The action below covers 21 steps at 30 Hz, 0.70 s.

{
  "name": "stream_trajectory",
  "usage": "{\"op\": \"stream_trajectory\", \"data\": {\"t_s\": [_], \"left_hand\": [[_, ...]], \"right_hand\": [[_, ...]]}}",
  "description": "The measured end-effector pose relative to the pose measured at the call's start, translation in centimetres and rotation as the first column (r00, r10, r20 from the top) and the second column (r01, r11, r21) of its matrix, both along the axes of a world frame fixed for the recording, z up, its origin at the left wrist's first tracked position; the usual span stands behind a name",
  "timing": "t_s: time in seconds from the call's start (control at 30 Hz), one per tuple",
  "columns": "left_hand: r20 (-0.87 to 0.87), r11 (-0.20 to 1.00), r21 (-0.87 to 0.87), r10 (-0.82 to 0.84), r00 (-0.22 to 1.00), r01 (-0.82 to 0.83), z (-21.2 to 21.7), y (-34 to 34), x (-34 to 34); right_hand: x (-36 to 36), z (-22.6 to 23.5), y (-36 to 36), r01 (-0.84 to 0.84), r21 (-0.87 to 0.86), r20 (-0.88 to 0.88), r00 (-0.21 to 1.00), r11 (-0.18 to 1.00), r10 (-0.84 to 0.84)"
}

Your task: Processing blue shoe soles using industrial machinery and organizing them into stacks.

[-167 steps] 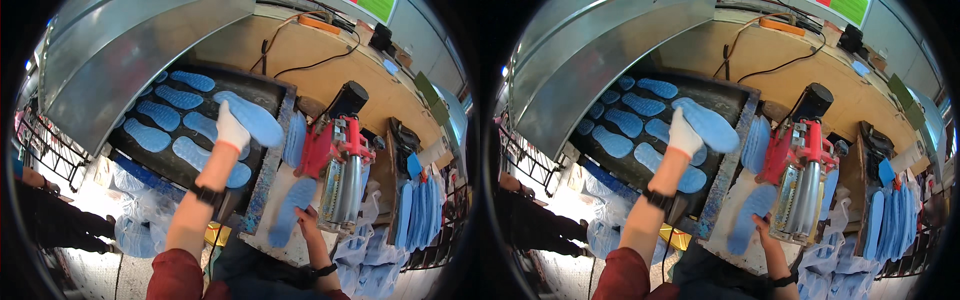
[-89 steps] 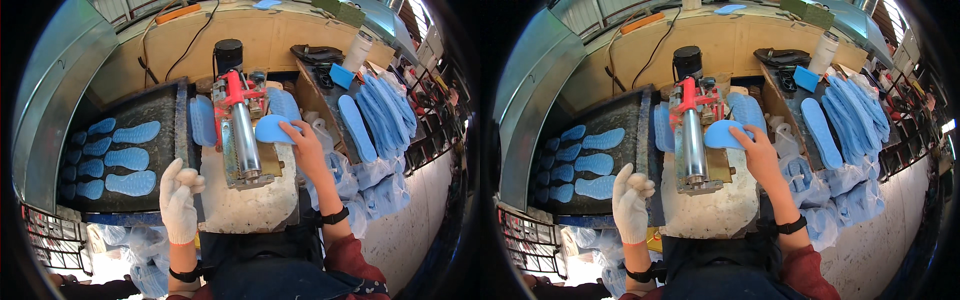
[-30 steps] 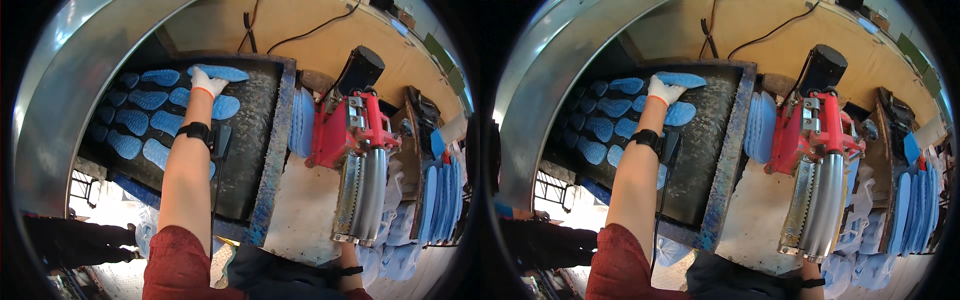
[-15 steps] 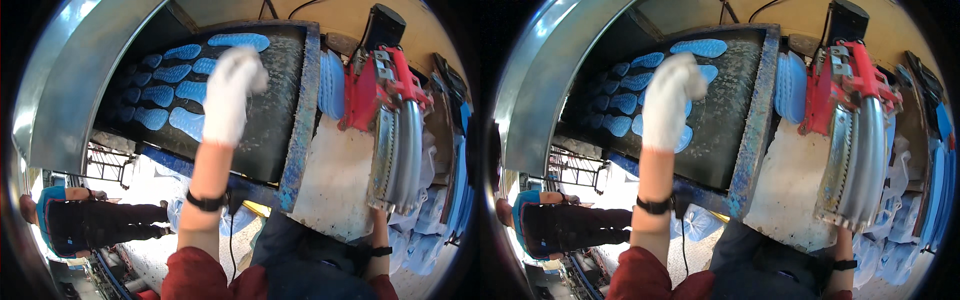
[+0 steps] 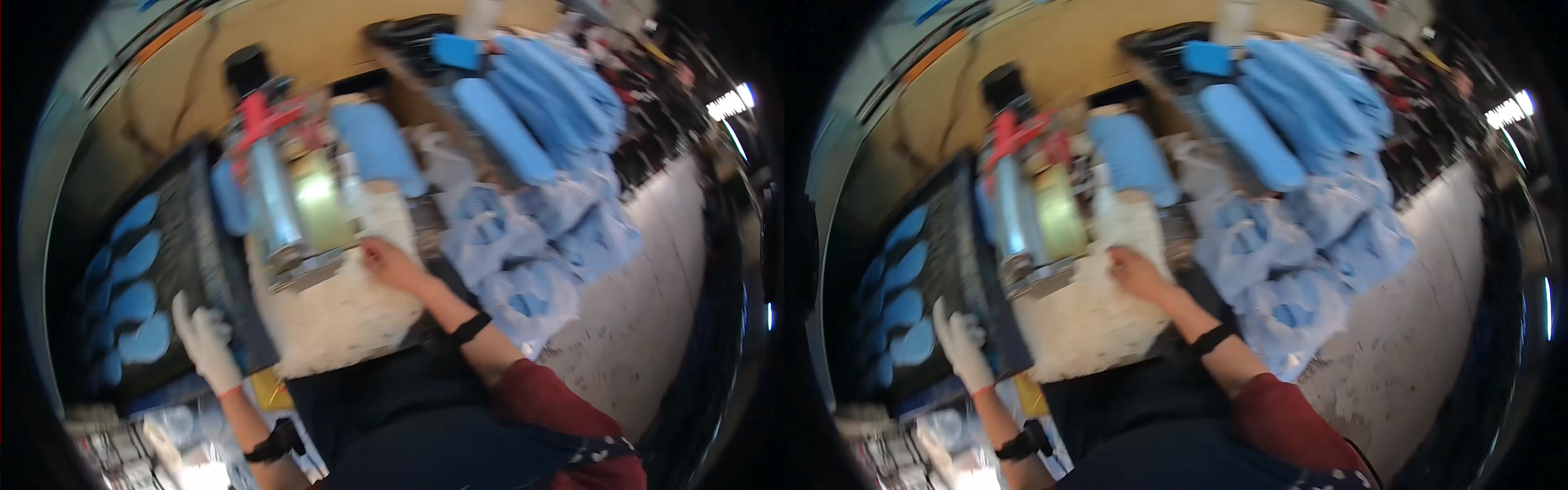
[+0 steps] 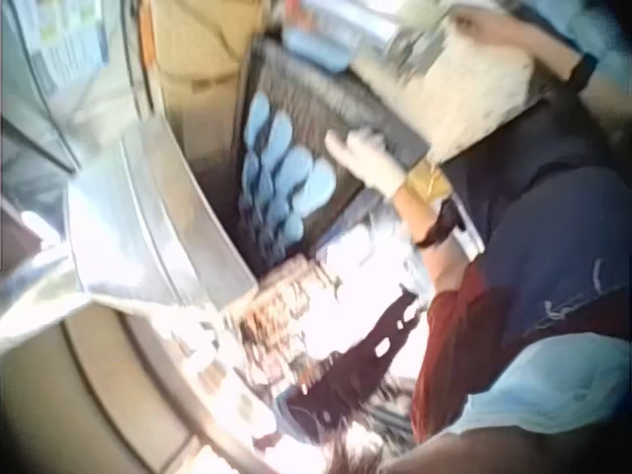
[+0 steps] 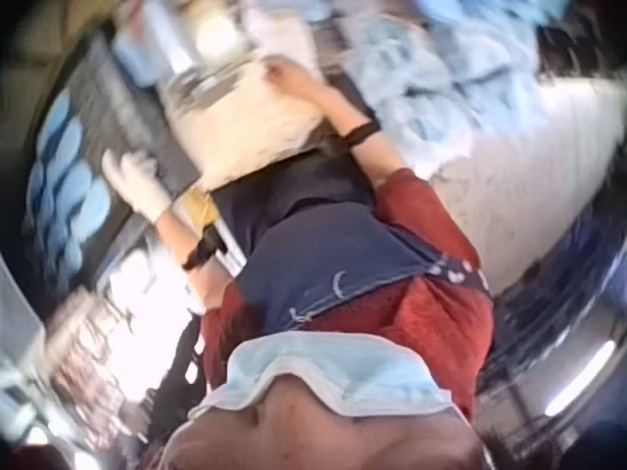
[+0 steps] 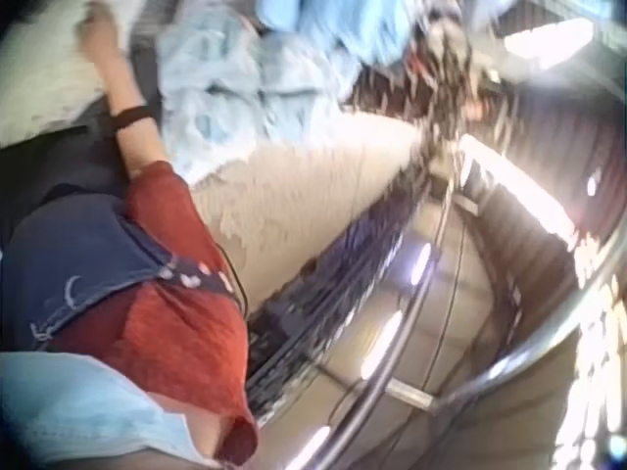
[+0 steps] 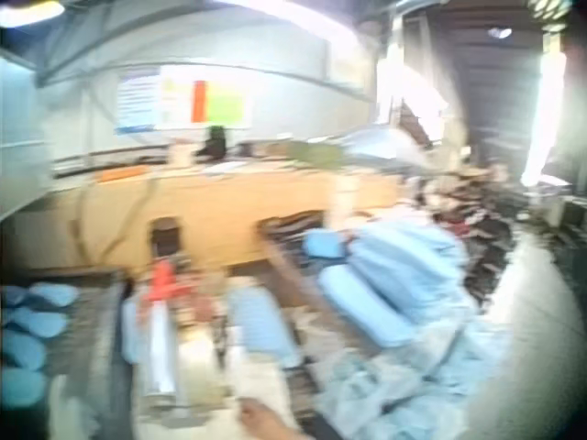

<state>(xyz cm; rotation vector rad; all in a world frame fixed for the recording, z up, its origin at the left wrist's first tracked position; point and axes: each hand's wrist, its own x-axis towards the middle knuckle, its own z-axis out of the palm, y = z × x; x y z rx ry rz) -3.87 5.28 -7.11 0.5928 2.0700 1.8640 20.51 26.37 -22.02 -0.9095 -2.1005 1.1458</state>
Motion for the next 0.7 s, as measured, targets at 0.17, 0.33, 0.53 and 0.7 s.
{"op": "stream_trajectory", "data": {"t_s": [0.17,0.33,0.53,0.7], "left_hand": [[-0.191,0.998,0.02,0.06,0.98,-0.057,1.1,0.6,2.7],[-0.232,0.998,-0.014,0.064,0.97,-0.069,1.3,0.1,2.5],[-0.182,0.975,-0.205,-0.119,0.976,0.081,-1.2,-0.5,-0.2],[-0.283,0.988,-0.15,-0.077,0.956,0.035,-1.4,-0.2,0.2]], "right_hand": [[8.4,4.8,-3.4,-0.049,0.002,0.022,0.999,0.999,0.049],[13.5,5.8,-5.8,0.053,-0.021,0.037,0.998,0.998,-0.052],[18.5,2.0,-7.2,0.177,-0.133,0.052,0.984,0.975,-0.172],[22.8,-2.0,-7.9,0.398,-0.232,-0.006,0.912,0.888,-0.41]]}}
